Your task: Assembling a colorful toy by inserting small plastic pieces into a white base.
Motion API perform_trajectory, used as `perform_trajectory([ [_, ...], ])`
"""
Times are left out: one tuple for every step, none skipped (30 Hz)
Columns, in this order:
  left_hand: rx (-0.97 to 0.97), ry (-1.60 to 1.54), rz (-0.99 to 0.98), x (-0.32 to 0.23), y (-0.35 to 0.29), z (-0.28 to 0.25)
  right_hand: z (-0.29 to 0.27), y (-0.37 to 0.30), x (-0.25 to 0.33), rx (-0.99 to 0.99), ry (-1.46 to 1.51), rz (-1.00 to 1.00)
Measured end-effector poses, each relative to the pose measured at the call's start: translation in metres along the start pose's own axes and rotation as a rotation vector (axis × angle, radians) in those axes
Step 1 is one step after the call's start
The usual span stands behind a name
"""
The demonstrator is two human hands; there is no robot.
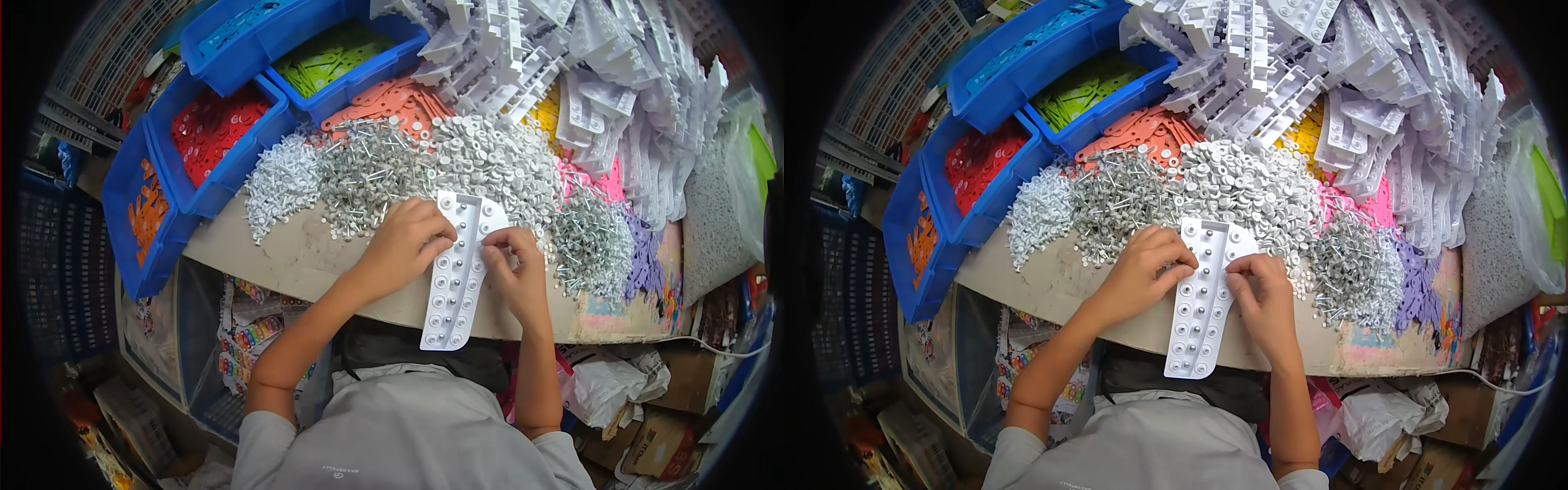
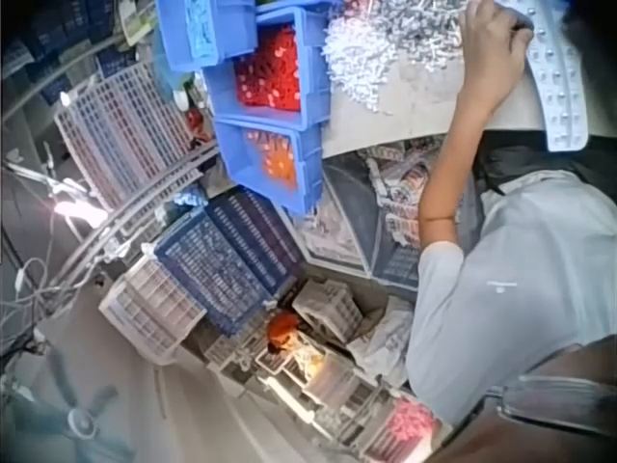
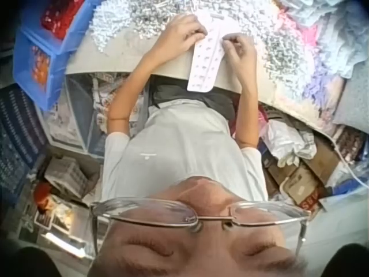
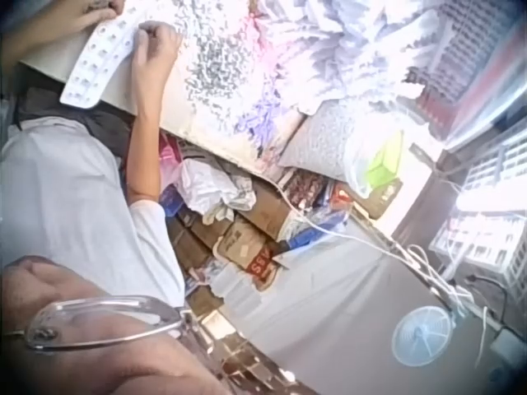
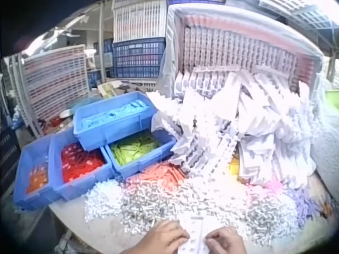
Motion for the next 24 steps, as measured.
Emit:
perform_trajectory([
  [-0.001,0.001,-0.001,0.001,-0.001,0.003,0.003,0.001,0.000,0.046,-0.057,-0.015],
  [0.003,-0.002,-0.019,0.002,-0.003,0.006,0.004,0.002,0.001,0.048,-0.056,-0.016],
  [0.010,-0.006,-0.036,0.003,-0.004,0.008,0.004,0.001,0.001,0.046,-0.072,-0.003],
  [0.011,-0.006,-0.036,0.002,-0.005,0.008,0.004,0.001,0.000,0.043,-0.088,0.009],
  [0.006,-0.010,-0.058,0.001,-0.005,0.008,0.004,0.001,-0.001,0.043,-0.087,0.010],
  [0.000,-0.014,-0.080,0.001,-0.004,0.007,0.005,0.002,-0.001,0.048,-0.107,-0.004],
  [0.000,-0.013,-0.080,-0.001,-0.004,0.007,0.005,0.002,-0.001,0.052,-0.126,-0.018],
  [0.010,-0.040,-0.132,0.001,-0.003,0.007,0.006,0.002,0.000,0.051,-0.125,-0.018],
  [0.020,-0.066,-0.185,0.003,-0.004,0.007,0.007,0.001,-0.001,0.018,-0.089,0.014],
  [0.021,-0.065,-0.185,0.005,-0.005,0.009,0.006,0.001,-0.002,-0.015,-0.052,0.046],
  [-0.012,-0.059,-0.162,0.007,-0.006,0.011,0.007,0.000,-0.003,-0.016,-0.051,0.046],
  [-0.044,-0.054,-0.137,0.007,-0.006,0.011,0.007,0.000,-0.001,-0.017,-0.099,0.011],
  [-0.042,-0.054,-0.136,0.007,-0.007,0.010,0.007,-0.001,0.000,-0.018,-0.147,-0.024],
  [-0.102,0.076,-0.054,0.002,-0.009,0.005,0.008,-0.002,-0.002,-0.020,-0.146,-0.022],
  [-0.160,0.206,0.030,-0.004,-0.012,0.001,0.010,-0.004,0.000,-0.016,-0.207,-0.129],
  [-0.158,0.206,0.033,-0.005,-0.014,0.003,0.012,-0.006,0.003,-0.012,-0.269,-0.235],
  [-0.184,0.207,0.045,-0.006,-0.016,0.003,0.013,-0.007,0.001,-0.015,-0.267,-0.234],
  [-0.210,0.208,0.056,-0.006,-0.019,0.003,0.016,-0.009,0.004,-0.029,-0.331,-0.312],
  [-0.206,0.210,0.059,-0.004,-0.018,0.002,0.018,-0.012,0.007,-0.043,-0.395,-0.390],
  [-0.232,0.206,0.028,0.002,-0.015,-0.001,0.019,-0.013,0.007,-0.047,-0.393,-0.388],
  [-0.259,0.203,-0.005,0.008,-0.012,-0.005,0.019,-0.013,0.008,-0.047,-0.406,-0.405],
  [-0.258,0.202,-0.002,0.010,-0.003,-0.009,0.019,-0.013,0.009,-0.051,-0.421,-0.421],
  [-0.282,0.288,-0.019,0.012,0.007,-0.016,0.018,-0.014,0.007,-0.055,-0.422,-0.421],
  [-0.307,0.374,-0.035,0.015,0.018,-0.021,0.016,-0.014,0.005,-0.057,-0.414,-0.412],
])
Point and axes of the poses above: each hand's wrist, its own y-axis towards the middle knuckle, its own z-axis out of the palm, x = y × z, the point moved 6 cm from there along y, towards the middle knuckle, and after that the axes turned 15 degrees about y, right-handed, at the moved point
